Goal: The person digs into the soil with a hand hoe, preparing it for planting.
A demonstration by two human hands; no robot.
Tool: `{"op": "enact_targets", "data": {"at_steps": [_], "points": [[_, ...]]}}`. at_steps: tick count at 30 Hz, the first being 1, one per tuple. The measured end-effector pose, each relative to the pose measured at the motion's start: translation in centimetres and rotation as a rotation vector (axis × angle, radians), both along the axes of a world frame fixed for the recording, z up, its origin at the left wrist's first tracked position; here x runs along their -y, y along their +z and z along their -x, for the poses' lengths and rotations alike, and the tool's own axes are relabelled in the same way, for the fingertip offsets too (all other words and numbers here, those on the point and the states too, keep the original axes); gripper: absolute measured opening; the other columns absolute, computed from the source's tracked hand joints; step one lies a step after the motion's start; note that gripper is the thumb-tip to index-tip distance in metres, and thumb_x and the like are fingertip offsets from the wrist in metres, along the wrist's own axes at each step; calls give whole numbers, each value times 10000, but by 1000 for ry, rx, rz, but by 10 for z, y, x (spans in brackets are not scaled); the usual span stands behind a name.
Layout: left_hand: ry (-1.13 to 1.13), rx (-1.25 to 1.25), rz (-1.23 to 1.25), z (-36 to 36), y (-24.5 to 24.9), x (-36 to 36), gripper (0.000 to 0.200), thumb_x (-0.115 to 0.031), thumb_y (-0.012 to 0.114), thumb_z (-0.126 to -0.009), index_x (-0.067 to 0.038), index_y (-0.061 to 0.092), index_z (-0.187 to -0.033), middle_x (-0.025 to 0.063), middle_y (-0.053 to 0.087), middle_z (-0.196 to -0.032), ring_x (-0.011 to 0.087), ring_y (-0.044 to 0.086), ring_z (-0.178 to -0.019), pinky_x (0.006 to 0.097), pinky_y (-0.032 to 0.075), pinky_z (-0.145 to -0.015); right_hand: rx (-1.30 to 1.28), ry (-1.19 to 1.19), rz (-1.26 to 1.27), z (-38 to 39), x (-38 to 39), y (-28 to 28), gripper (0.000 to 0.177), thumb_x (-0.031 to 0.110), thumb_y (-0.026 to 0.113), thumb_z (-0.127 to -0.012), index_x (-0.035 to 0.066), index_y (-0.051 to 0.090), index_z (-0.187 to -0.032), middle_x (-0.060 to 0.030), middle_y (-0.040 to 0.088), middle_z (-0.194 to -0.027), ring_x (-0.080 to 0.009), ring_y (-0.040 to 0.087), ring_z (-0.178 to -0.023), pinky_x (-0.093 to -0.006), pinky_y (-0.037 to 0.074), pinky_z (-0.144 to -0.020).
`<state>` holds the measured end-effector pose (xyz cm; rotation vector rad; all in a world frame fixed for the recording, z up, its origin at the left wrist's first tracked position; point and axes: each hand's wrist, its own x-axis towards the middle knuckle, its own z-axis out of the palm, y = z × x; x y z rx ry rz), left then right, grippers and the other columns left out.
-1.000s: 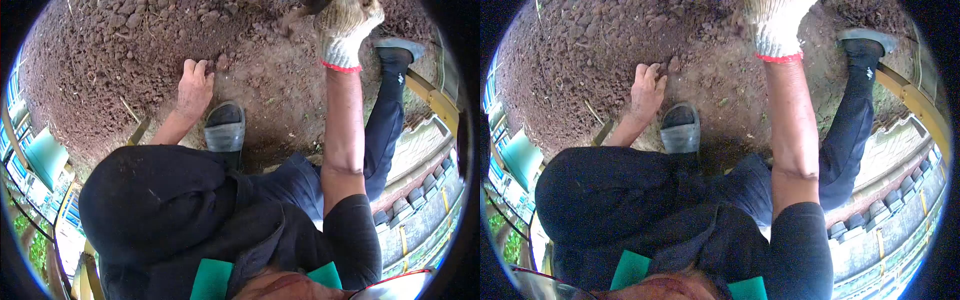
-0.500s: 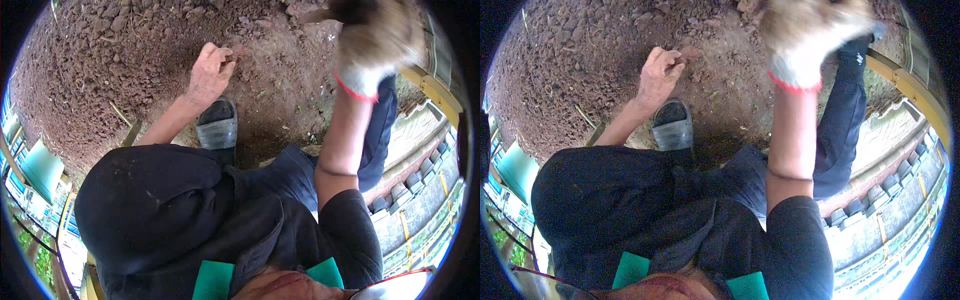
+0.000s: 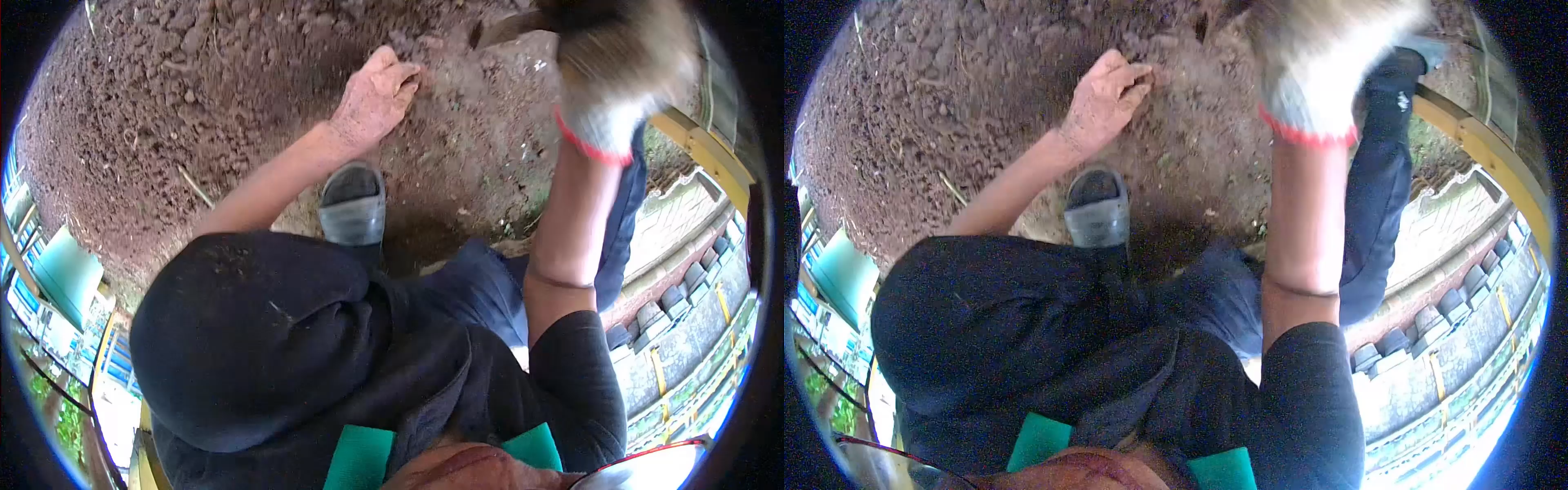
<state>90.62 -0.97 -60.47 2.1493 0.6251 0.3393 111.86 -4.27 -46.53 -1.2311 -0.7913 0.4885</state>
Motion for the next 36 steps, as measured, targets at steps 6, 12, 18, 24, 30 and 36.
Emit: {"op": "enact_targets", "data": {"at_steps": [6,12,18,24,30,36], "points": [[70,-38,60,18,-7,10,268,-111,733,-809,-3,702,-1052,104,554,-855,229,574,-771,340,503,-672,513,-214,-18,3,28,-88,496,202,719,-860,22,555,-1293,-125,613,-1248,-246,648,-1020,-390,556,-891],[70,-37,21,35,-1,7,286,-100,753,-792,-13,707,-1060,99,571,-880,218,603,-746,317,514,-682,-223,172,232,32,29,-5,403,121,726,-849,38,576,-1213,-89,636,-1037,-189,638,-910,-302,583,-754],[308,-13,-161,59,46,-30,146,-31,713,-799,-65,743,-937,60,663,-878,161,598,-749,289,524,-661,257,-242,50,54,2,-30,224,145,669,-878,41,679,-1076,-79,701,-926,-199,683,-852,-337,593,-796],[752,-37,-438,122,63,-120,114,-142,787,-798,-101,758,-900,6,622,-857,130,571,-812,267,503,-722,646,-201,3,26,18,-32,280,243,664,-879,26,670,-1056,-90,667,-883,-216,665,-812,-379,570,-769],[807,-568,-564,159,55,-179,313,-285,742,-844,-132,736,-1116,141,542,-1099,266,558,-1043,405,458,-942,-16,-178,-182,-8,63,-26,467,296,617,-934,-24,559,-1269,-150,645,-1187,-245,657,-1045,-404,561,-895],[778,-503,-554,163,44,-198,339,-332,739,-848,-136,736,-1124,137,581,-1053,287,575,-1041,404,462,-938,355,-250,-46,-16,-7,-63,309,259,668,-876,22,642,-1072,-107,672,-922,-211,663,-828,-393,567,-781]]}}
